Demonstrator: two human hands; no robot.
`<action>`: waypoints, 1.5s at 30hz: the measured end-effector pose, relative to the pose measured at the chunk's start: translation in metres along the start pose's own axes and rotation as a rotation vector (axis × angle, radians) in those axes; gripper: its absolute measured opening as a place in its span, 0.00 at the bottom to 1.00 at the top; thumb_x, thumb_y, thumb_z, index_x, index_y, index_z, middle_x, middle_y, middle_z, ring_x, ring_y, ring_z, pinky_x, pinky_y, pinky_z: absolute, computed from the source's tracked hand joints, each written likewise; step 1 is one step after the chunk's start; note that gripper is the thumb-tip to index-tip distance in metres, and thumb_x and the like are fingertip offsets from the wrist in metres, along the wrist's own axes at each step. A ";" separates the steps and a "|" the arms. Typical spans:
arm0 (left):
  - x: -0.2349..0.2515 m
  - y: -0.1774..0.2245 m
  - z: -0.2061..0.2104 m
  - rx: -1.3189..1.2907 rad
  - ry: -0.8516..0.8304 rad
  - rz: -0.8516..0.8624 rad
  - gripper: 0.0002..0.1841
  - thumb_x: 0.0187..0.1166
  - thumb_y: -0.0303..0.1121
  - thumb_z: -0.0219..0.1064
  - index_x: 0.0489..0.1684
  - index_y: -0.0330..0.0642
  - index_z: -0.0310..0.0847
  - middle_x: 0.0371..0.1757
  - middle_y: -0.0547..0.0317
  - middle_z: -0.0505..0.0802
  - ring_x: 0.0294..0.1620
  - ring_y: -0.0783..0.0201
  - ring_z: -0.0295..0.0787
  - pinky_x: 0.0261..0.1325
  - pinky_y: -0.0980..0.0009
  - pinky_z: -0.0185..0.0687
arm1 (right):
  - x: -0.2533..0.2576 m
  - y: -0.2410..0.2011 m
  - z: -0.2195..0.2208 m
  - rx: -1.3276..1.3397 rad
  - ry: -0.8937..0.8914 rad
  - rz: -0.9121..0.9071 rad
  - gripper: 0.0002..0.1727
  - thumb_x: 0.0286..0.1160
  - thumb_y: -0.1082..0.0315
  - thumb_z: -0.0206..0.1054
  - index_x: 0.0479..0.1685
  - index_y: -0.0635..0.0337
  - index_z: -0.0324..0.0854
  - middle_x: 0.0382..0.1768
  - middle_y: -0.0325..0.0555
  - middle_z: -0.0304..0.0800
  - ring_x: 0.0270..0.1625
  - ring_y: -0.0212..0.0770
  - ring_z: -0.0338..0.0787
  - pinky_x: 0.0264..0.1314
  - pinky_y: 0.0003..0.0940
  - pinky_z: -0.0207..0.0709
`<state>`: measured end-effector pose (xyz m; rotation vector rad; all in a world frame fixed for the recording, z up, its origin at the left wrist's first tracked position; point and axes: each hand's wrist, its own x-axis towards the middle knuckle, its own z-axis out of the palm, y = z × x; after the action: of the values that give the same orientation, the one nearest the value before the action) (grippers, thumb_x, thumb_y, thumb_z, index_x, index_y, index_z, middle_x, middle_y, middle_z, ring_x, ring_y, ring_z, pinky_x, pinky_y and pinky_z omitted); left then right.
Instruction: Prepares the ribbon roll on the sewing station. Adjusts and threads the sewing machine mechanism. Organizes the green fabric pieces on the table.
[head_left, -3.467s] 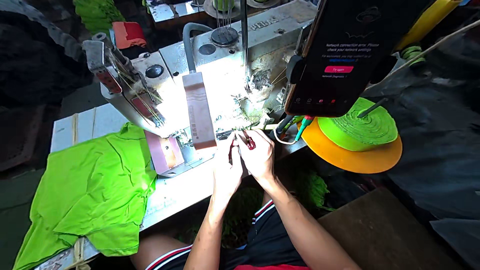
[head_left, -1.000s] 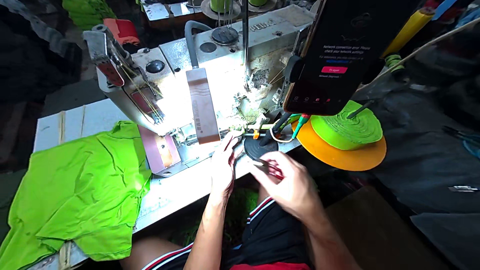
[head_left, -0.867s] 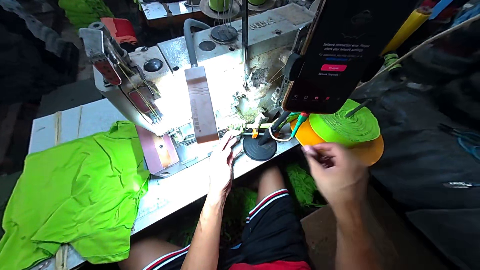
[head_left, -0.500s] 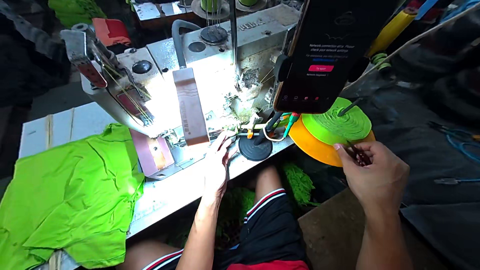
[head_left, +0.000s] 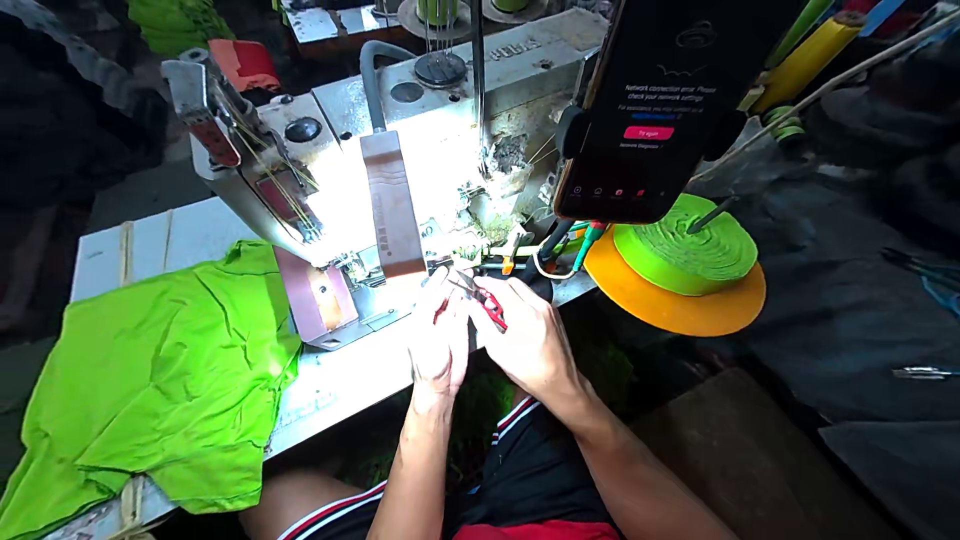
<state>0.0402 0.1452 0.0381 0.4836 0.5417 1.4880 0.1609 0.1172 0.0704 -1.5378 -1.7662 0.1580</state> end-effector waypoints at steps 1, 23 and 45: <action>-0.001 0.000 0.002 -0.033 0.030 0.000 0.20 0.91 0.31 0.40 0.68 0.33 0.76 0.57 0.47 0.90 0.60 0.59 0.88 0.66 0.63 0.84 | 0.005 -0.002 0.004 -0.016 0.006 -0.004 0.20 0.78 0.54 0.67 0.62 0.52 0.91 0.39 0.41 0.90 0.35 0.35 0.89 0.36 0.35 0.85; -0.004 0.001 -0.003 0.047 0.068 0.043 0.20 0.95 0.35 0.37 0.66 0.37 0.74 0.61 0.51 0.87 0.64 0.61 0.85 0.72 0.64 0.80 | 0.021 -0.014 0.022 0.030 -0.010 -0.007 0.18 0.75 0.55 0.68 0.54 0.55 0.92 0.44 0.43 0.92 0.40 0.39 0.91 0.42 0.40 0.86; -0.009 -0.011 -0.014 0.357 0.062 0.091 0.24 0.91 0.32 0.42 0.84 0.35 0.64 0.73 0.49 0.83 0.67 0.65 0.84 0.65 0.70 0.83 | 0.019 -0.008 0.025 0.037 0.043 0.013 0.18 0.76 0.57 0.67 0.56 0.56 0.92 0.43 0.43 0.94 0.42 0.38 0.92 0.44 0.38 0.87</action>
<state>0.0402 0.1351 0.0207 0.7494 0.8501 1.5014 0.1396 0.1410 0.0660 -1.5156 -1.7108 0.1613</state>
